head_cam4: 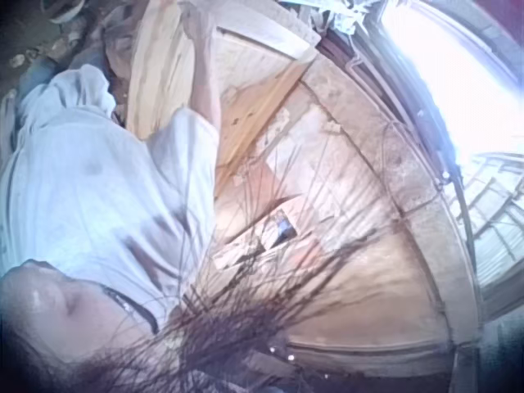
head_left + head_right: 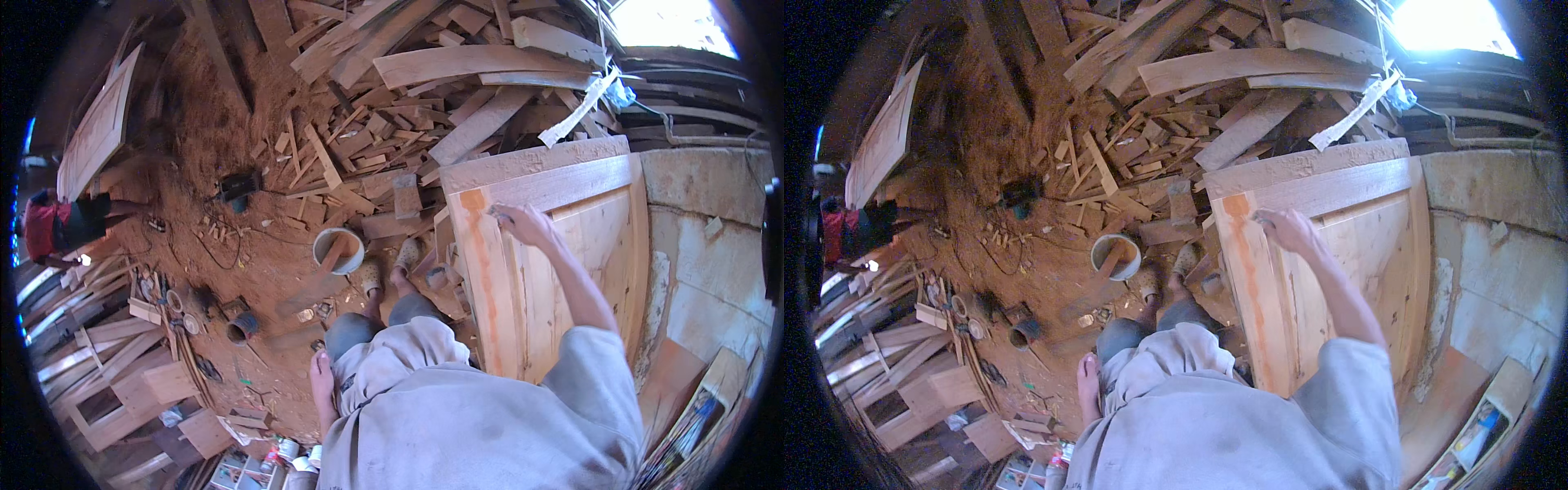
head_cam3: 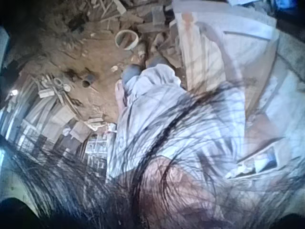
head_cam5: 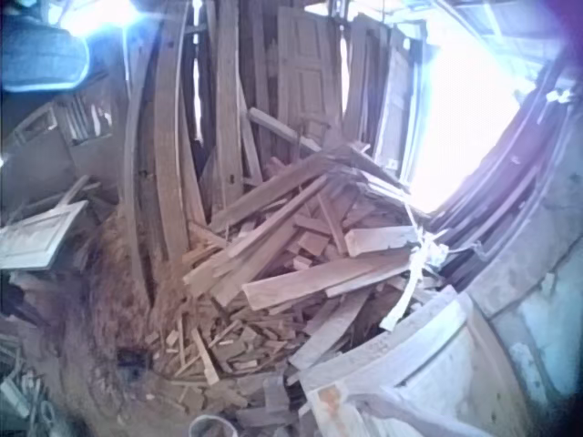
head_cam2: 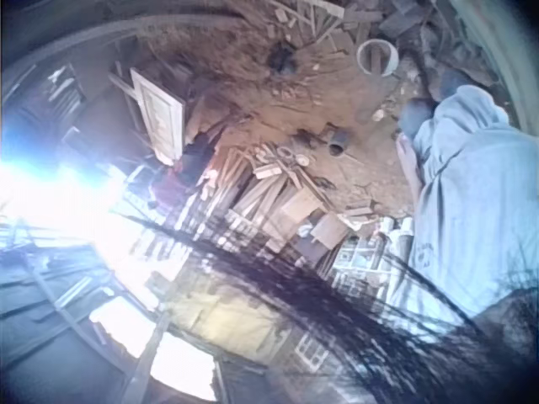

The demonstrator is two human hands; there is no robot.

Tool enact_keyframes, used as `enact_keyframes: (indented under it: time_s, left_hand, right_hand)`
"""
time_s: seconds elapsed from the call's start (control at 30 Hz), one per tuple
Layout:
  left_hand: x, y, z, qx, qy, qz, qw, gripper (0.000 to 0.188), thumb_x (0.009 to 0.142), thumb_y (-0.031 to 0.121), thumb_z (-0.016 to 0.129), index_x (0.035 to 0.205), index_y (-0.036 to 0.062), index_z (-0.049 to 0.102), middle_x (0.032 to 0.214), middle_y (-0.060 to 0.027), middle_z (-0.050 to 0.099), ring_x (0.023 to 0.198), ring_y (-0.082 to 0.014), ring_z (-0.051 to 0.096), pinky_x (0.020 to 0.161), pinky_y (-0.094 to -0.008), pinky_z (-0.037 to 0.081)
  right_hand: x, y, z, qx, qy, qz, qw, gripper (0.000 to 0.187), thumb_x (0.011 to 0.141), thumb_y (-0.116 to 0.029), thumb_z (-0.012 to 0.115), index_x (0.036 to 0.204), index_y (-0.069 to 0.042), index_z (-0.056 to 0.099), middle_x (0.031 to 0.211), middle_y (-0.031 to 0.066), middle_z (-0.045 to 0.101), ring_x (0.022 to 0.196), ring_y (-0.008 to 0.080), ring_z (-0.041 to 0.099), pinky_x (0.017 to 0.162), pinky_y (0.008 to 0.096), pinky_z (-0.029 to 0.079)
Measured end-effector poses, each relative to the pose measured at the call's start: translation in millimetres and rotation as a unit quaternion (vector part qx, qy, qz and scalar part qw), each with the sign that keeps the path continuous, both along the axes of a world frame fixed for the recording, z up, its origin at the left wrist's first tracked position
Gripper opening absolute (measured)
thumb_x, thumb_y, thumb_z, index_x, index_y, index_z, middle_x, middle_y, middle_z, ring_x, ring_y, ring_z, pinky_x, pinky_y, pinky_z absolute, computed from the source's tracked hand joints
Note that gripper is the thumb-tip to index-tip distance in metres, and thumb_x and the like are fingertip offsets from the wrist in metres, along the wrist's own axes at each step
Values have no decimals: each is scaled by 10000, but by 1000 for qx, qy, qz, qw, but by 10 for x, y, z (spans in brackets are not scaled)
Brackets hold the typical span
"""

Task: The person applies a brown paste from a bucket to the edges and gaps of a wooden door using a putty knife and their finger, dipping the knife back into the bucket to retrieve more material several times.

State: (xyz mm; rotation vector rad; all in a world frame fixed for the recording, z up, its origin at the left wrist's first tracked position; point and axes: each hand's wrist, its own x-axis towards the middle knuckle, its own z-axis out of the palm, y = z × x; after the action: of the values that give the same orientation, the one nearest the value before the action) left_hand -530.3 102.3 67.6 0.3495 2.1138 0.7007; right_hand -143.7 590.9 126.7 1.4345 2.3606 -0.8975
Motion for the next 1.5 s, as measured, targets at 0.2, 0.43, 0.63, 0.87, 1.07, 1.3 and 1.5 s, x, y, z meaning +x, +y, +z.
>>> enact_keyframes:
  time_s: [0.2,0.43,0.63,0.87,1.07,1.3,1.5]
  left_hand:
    - [1,-51,82,-39,-13,-14,999,375,979,288,471,1184,-12,565,1120,-165,621,1049,-230,575,930,-342,437]
    - [-83,1,1,-38,-65,40,996,381,981,289,474,1196,-14,558,1083,-146,629,994,-213,581,893,-327,451]
    - [28,67,-70,17,-51,28,998,377,983,284,471,1189,-20,557,1093,-146,624,1011,-217,576,911,-329,442]
    - [25,22,98,-4,-13,-21,1000,372,988,289,459,1166,-20,566,1087,-145,621,1027,-219,574,931,-328,431]
    - [-8,-6,25,8,-50,25,998,362,991,285,459,1165,-13,569,1043,-126,625,969,-191,577,889,-325,449]
    - [77,-66,-100,16,-63,44,997,386,992,303,467,1206,-7,550,1101,-127,609,1006,-198,574,898,-329,458]
    - [69,67,160,-8,-17,-5,1000,374,986,295,481,1183,-13,558,1063,-111,619,988,-188,578,889,-323,457]
  right_hand:
    - [-430,-232,-326,43,43,-80,995,333,910,-259,479,1205,-130,563,878,240,659,831,432,636,744,524,508]
    - [-703,-278,-318,11,-39,-117,992,328,890,-229,459,1151,-72,580,914,277,646,863,446,629,775,543,491]
    - [-355,-668,-120,-75,-114,-43,990,337,895,-228,466,1186,-105,584,942,260,648,878,431,633,785,521,499]
    - [-294,-400,-296,45,49,-153,986,320,901,-226,491,1194,-126,574,978,244,648,896,439,617,792,526,496]
    - [-326,-177,-440,40,-92,-117,988,321,914,-274,439,1165,-134,580,948,238,658,875,432,631,781,527,500]
    - [-214,-621,23,-34,-21,-64,997,320,910,-266,491,1184,-123,569,961,244,656,891,428,632,775,521,498]
    - [375,-263,-253,-99,32,-214,971,352,883,-260,604,1144,-28,557,875,201,665,727,305,655,676,413,508]
